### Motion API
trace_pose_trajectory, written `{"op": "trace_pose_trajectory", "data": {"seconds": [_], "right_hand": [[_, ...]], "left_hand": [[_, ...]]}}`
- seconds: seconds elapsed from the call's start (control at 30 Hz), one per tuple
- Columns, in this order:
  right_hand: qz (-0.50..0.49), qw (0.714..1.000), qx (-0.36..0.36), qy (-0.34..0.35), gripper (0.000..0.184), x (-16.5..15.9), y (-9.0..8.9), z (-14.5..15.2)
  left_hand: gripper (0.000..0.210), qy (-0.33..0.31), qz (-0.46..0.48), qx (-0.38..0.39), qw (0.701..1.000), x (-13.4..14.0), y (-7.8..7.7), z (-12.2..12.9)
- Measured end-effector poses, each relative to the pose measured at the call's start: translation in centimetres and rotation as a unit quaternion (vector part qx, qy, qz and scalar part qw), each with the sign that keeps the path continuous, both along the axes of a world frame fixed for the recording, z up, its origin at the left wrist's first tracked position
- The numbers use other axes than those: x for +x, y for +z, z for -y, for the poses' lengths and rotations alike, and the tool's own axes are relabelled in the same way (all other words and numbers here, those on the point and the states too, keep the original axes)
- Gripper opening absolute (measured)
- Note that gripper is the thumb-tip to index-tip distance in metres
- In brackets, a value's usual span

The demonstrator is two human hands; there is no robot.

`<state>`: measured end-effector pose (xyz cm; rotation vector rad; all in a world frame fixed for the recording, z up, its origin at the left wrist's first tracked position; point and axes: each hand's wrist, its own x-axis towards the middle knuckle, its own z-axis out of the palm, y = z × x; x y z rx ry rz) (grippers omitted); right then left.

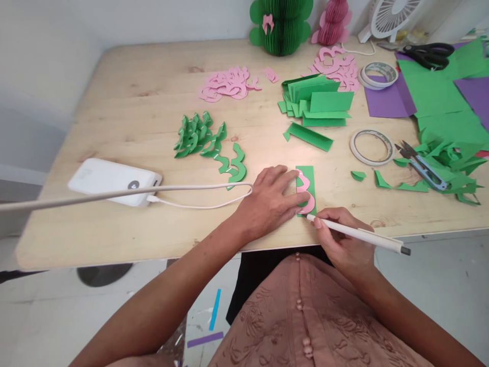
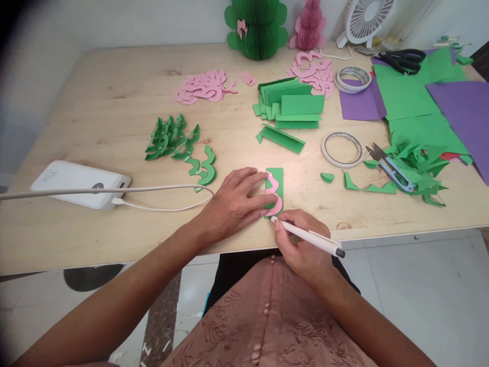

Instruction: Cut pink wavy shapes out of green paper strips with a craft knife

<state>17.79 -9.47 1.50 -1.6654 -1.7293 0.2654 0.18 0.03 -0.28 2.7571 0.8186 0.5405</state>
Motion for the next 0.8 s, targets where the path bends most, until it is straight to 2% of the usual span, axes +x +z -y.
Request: {"op": "trace_pose_trajectory", "data": {"seconds": [0.8], "right_hand": [[0.008,1.000,0.008,-0.008,0.010,0.21,-0.29,0.29]], "left_hand": [[0.022,0.001,-0.006,-0.007,1.000,-0.07,-0.01,0.06]]}}
